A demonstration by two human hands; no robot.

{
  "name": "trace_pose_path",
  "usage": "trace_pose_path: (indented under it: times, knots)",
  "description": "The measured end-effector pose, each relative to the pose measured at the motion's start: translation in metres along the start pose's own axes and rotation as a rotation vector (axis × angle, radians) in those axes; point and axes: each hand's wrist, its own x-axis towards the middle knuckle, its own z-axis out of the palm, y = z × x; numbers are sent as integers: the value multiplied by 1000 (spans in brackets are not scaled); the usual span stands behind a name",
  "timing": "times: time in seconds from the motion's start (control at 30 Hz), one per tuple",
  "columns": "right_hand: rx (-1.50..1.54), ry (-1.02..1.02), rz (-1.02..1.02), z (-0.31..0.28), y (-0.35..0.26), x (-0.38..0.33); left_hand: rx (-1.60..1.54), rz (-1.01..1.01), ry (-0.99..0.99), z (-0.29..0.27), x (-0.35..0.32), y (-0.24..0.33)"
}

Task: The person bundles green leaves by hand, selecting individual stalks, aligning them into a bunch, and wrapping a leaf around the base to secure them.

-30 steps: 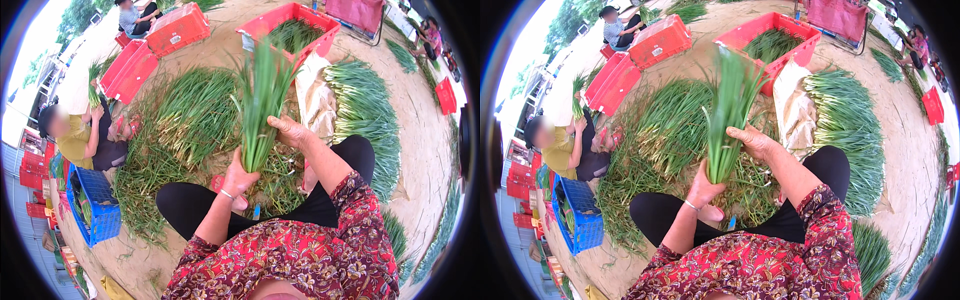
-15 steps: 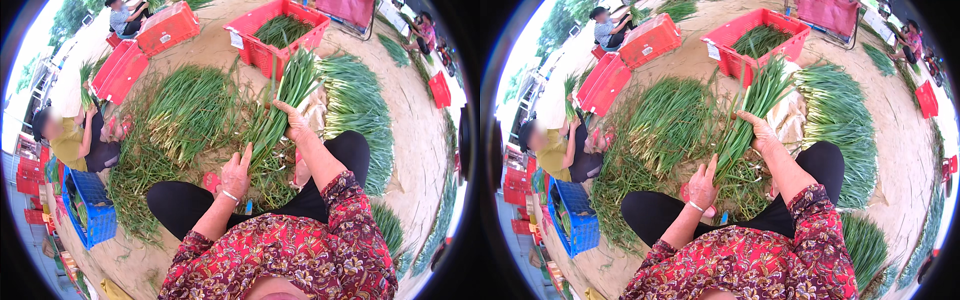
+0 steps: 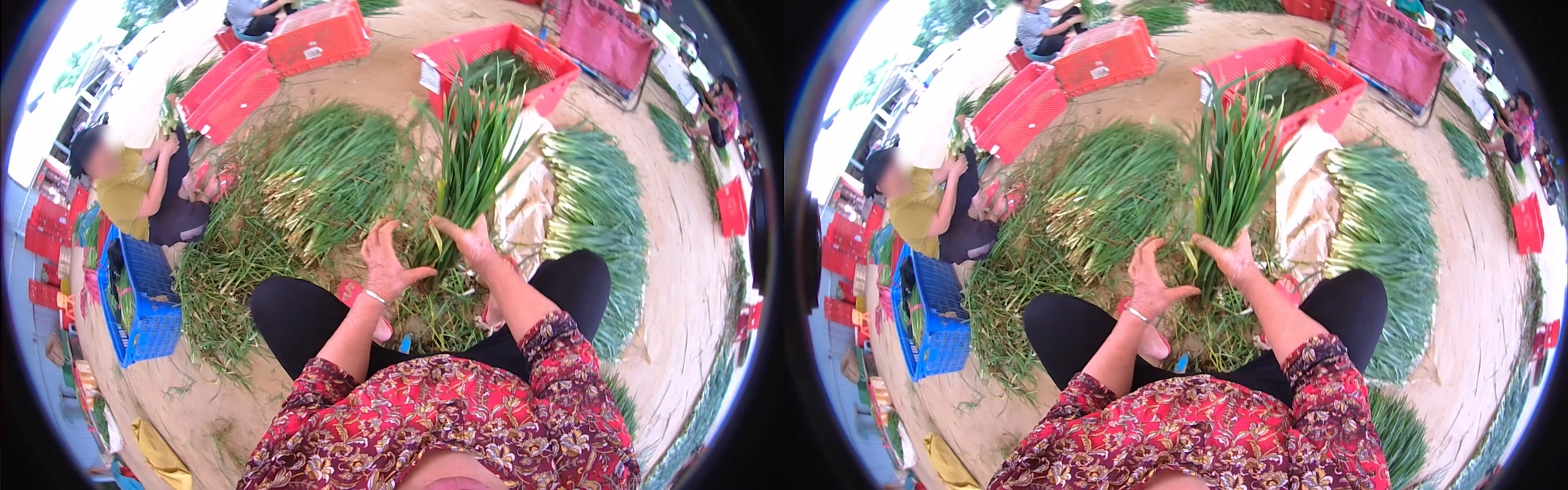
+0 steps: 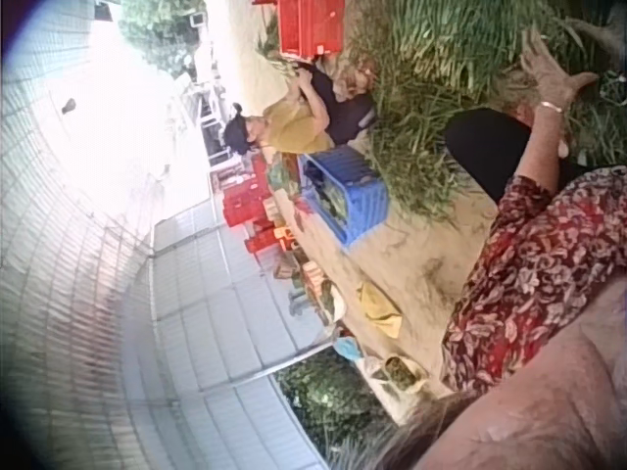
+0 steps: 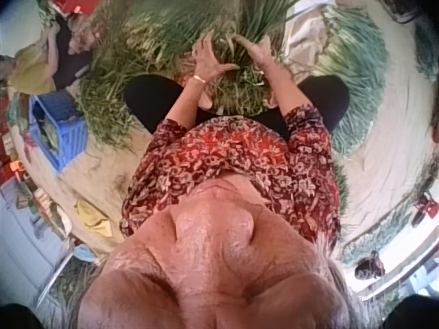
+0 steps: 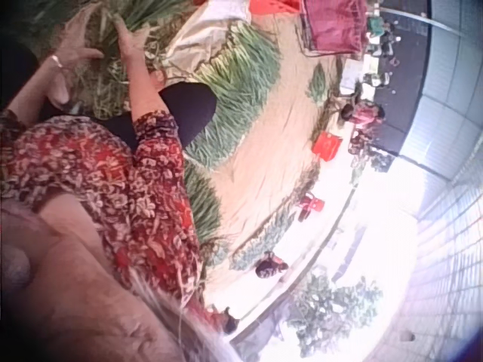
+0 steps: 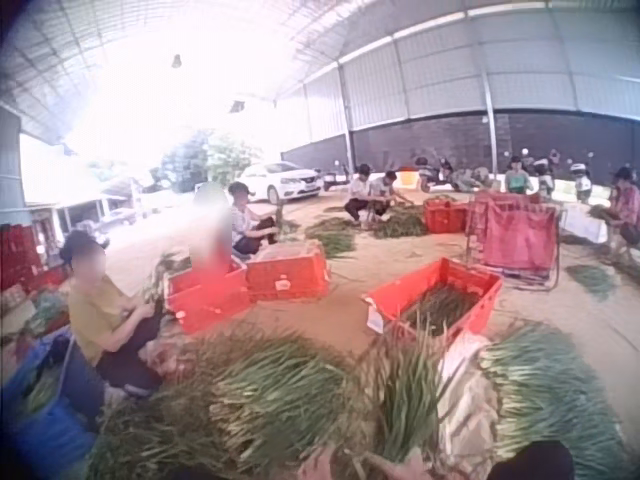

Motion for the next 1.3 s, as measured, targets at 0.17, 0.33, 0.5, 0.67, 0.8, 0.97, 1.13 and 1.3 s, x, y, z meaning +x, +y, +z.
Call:
trace_pose_path:
  times: [0.17,0.33,0.5,0.67,0.8,0.97,1.13,1.3]
  knots:
    - [48,-267,54,-10,43,-7,-165,13,-153,36,-8,-7]
    - [-458,-504,-93,-17,94,-21,-459,-80,-161,131,-33,-100]
    - [-328,-490,-39,-28,120,-22,-498,-217,-483,136,-37,-88]
    - [-353,-441,106,-16,123,-16,-226,-109,-309,122,-51,-94]
    - [-240,-179,-43,-27,109,2,124,-537,-467,80,-23,-44]
    - [-54,106,-31,0,46,8,398,-477,-684,29,-4,-61]
    - [-129,-49,-164,5,21,1,-1051,-634,-1029,47,-19,-43]
    - [-447,-389,-578,16,10,-23,-2112,-415,-798,48,-14,1]
